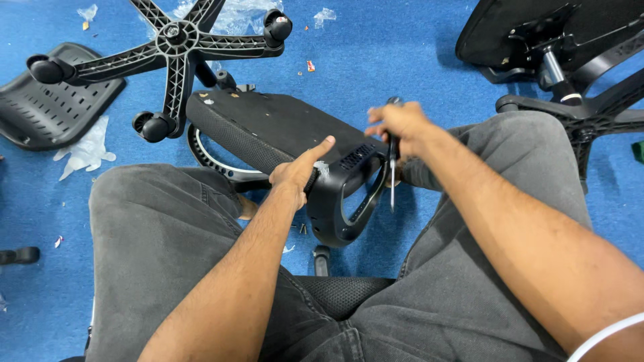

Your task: The person uses a screwdriver to remove screws from the underside of an office chair seat. They detach the left armrest, then flip the seat over to remove the right armrest. The person then reattaches the left armrest and secures it with screws.

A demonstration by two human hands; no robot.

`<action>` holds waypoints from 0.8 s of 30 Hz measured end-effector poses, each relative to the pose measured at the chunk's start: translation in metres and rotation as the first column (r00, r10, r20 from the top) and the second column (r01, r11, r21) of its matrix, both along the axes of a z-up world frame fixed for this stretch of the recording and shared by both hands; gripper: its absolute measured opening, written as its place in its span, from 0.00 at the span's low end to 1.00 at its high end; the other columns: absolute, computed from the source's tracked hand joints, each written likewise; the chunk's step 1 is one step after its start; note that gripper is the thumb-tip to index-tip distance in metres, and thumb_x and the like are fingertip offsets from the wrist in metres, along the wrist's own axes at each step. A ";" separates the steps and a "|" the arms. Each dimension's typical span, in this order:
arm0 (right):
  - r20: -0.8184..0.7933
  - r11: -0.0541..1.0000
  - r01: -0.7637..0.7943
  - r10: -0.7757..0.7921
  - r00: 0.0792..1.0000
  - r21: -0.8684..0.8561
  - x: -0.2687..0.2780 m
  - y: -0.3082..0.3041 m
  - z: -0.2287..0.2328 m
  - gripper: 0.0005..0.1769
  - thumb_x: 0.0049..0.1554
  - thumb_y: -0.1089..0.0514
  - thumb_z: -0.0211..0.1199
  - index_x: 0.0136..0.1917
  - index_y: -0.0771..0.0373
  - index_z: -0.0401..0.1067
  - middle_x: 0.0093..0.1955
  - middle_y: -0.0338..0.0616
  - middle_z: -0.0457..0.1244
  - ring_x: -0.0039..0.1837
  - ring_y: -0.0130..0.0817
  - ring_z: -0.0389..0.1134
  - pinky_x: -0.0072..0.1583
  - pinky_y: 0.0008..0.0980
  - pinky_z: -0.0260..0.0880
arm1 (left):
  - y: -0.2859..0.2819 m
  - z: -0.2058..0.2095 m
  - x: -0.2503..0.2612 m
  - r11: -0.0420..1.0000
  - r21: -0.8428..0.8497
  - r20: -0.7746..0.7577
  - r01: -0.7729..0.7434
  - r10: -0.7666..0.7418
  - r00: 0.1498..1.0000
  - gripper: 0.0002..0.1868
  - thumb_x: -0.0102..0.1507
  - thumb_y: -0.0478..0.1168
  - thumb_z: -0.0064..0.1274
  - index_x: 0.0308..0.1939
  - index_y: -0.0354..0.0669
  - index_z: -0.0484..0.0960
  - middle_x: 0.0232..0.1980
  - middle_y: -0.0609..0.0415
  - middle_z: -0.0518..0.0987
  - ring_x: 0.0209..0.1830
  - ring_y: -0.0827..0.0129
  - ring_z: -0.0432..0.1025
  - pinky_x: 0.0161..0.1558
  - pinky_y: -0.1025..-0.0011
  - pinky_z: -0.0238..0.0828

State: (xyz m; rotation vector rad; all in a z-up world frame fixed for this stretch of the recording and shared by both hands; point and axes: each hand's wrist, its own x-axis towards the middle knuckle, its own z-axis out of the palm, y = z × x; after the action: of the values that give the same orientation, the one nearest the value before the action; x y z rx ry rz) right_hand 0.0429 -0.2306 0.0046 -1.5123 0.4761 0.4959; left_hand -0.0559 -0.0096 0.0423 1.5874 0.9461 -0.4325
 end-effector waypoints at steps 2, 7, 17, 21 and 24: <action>0.023 0.993 0.117 -0.117 0.993 0.011 0.010 -0.014 -0.004 0.12 0.58 0.58 0.65 0.44 0.72 0.73 0.38 0.54 0.69 0.30 0.25 0.61 0.33 0.26 0.63 | -0.008 -0.008 0.003 0.997 0.041 -0.013 -0.059 0.060 0.998 0.79 0.39 0.62 0.80 0.69 0.10 0.43 0.70 0.22 0.60 0.69 0.43 0.63 0.69 0.51 0.59; 0.109 0.971 0.237 -0.239 0.965 0.026 0.026 -0.041 -0.006 0.14 0.59 0.56 0.67 0.41 0.68 0.69 0.35 0.49 0.64 0.31 0.30 0.62 0.33 0.29 0.63 | -0.010 -0.028 0.012 0.975 0.182 -0.128 -0.126 0.151 0.980 0.80 0.34 0.60 0.81 0.67 0.13 0.42 0.62 0.26 0.70 0.65 0.51 0.70 0.70 0.63 0.64; 0.221 0.969 -0.002 0.059 0.974 -0.248 0.020 -0.021 -0.009 0.23 0.57 0.39 0.65 0.40 0.63 0.76 0.40 0.42 0.68 0.41 0.31 0.70 0.44 0.37 0.75 | 0.080 -0.128 0.010 0.992 0.122 -0.357 -0.006 0.049 0.933 0.70 0.39 0.52 0.80 0.70 0.16 0.51 0.71 0.35 0.70 0.72 0.55 0.63 0.70 0.68 0.59; 0.199 0.773 -0.087 0.268 0.943 -0.628 0.018 -0.018 0.002 0.32 0.63 0.34 0.64 0.42 0.69 0.75 0.37 0.49 0.67 0.40 0.37 0.68 0.47 0.45 0.72 | 0.090 -0.138 0.007 0.990 0.126 -0.335 -0.069 0.108 0.936 0.72 0.39 0.48 0.79 0.72 0.18 0.45 0.73 0.36 0.69 0.74 0.54 0.63 0.72 0.67 0.58; 0.203 0.780 -0.092 0.272 0.941 -0.619 0.027 -0.015 -0.001 0.25 0.59 0.37 0.66 0.44 0.64 0.77 0.34 0.43 0.69 0.39 0.31 0.73 0.49 0.35 0.74 | 0.084 -0.113 0.003 0.961 0.277 -0.396 -0.006 0.120 0.911 0.77 0.41 0.54 0.80 0.73 0.10 0.41 0.71 0.16 0.64 0.72 0.43 0.64 0.72 0.67 0.58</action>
State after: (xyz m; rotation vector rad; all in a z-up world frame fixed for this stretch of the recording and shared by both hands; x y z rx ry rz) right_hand 0.0696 -0.2460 0.0041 -2.2333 0.2649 0.2719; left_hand -0.0528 0.0746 -0.0708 1.7395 1.4247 -0.6274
